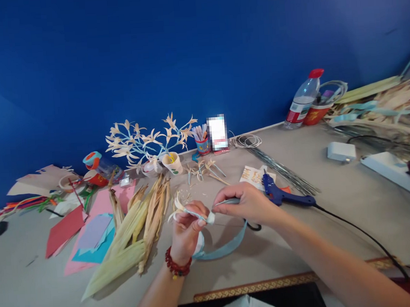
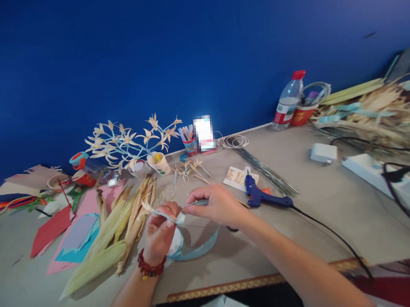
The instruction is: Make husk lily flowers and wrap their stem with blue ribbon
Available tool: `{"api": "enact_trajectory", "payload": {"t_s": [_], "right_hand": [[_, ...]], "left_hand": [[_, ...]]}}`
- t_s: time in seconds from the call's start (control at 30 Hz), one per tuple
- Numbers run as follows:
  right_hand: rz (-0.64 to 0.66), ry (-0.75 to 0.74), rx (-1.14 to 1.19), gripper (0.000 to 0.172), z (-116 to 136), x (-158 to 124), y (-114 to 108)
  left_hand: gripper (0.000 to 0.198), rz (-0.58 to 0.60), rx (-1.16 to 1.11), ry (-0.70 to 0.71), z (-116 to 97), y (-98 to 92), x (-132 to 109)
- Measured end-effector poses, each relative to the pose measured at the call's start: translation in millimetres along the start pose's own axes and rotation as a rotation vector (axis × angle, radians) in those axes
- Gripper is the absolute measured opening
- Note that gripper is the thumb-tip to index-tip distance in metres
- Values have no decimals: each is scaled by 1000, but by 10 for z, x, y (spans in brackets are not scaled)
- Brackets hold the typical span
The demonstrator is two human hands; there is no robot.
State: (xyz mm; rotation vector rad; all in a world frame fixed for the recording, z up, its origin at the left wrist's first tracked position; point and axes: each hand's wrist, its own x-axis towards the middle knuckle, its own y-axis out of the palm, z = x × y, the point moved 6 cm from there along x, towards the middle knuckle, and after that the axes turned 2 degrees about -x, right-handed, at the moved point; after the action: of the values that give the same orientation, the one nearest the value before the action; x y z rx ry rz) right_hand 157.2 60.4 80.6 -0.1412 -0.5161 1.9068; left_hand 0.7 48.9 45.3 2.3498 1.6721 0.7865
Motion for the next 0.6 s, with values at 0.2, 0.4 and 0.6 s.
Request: {"api": "enact_trajectory", "payload": {"t_s": [0.2, 0.4, 0.6], "right_hand": [[2, 4, 97, 22, -97, 74, 52], [-91, -146, 174, 24, 8, 89, 39], [-9, 42, 542, 31, -143, 73, 376]], "left_hand": [[10, -35, 18, 41, -4, -46, 12], [9, -59, -1, 3, 29, -61, 0], [14, -107, 7, -11, 45, -122, -10]]}}
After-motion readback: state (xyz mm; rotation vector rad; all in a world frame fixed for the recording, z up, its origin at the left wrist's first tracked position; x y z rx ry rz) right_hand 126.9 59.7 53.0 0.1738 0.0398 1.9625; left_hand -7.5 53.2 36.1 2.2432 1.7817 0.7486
